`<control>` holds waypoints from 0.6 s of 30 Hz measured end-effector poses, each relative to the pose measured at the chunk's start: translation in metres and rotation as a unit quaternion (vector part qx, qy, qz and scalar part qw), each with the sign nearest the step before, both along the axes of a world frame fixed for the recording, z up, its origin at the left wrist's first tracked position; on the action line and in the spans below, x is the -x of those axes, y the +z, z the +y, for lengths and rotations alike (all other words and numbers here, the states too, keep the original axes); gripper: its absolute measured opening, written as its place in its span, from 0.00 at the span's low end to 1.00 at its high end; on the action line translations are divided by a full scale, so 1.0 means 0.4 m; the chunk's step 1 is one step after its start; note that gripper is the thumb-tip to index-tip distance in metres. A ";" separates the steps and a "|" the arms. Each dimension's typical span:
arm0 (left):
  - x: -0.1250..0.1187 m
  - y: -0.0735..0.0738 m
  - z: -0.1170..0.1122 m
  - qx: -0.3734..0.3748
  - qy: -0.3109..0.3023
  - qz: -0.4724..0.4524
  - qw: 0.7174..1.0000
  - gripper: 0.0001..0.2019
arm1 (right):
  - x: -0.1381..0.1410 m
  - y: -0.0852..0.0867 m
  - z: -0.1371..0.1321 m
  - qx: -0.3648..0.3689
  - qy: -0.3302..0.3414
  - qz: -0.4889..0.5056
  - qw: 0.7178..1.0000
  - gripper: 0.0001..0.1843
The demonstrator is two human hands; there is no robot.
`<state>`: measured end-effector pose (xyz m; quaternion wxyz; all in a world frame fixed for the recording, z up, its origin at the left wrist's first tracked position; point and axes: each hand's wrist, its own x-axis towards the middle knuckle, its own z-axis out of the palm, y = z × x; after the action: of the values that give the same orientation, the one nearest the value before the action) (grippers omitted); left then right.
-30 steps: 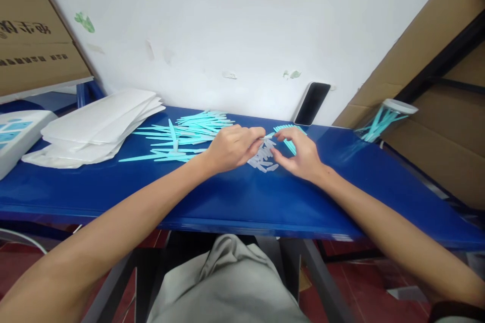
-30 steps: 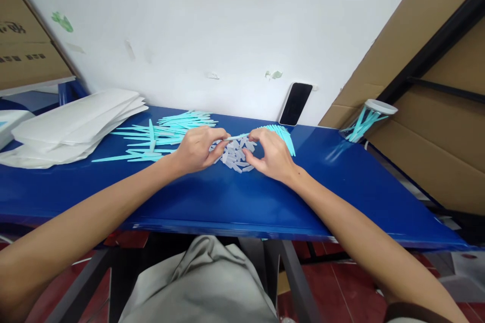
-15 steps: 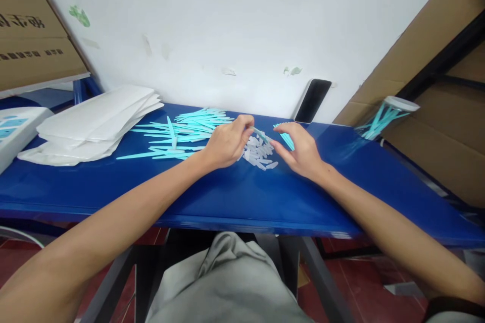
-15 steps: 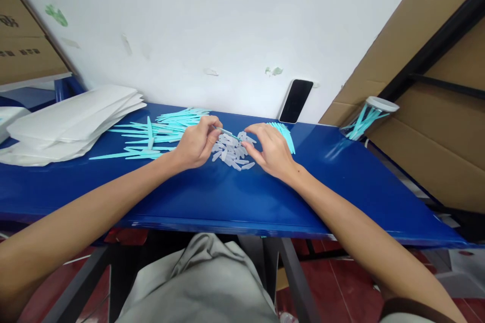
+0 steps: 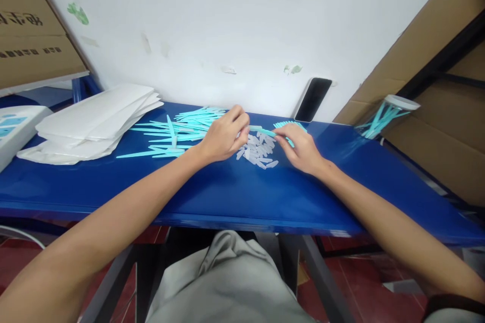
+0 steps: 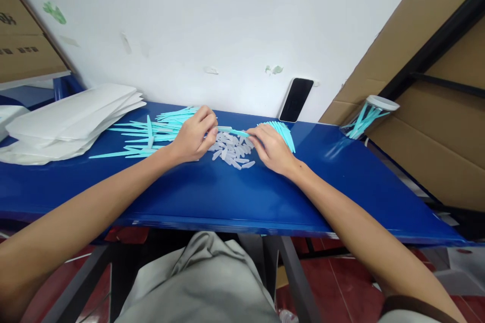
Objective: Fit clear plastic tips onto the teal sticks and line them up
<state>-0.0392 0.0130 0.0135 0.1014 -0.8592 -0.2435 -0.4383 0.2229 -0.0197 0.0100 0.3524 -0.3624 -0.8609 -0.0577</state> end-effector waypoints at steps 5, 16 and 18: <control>0.066 0.010 0.064 0.027 0.062 -0.125 0.990 0.21 | -0.026 -0.010 0.031 0.030 -0.070 0.018 0.997 0.23; 0.117 -0.027 0.087 0.155 0.128 0.161 0.966 0.23 | -0.083 -0.033 0.087 0.104 -0.212 -0.048 0.971 0.25; 0.129 -0.034 0.102 0.151 0.161 0.166 0.961 0.24 | -0.078 -0.032 0.083 0.125 -0.231 -0.071 0.962 0.25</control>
<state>-0.0907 0.0538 -0.0001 0.0784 -0.8749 -0.4215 -0.2253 0.2541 0.0133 -0.0027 0.2192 -0.5872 -0.7772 -0.0549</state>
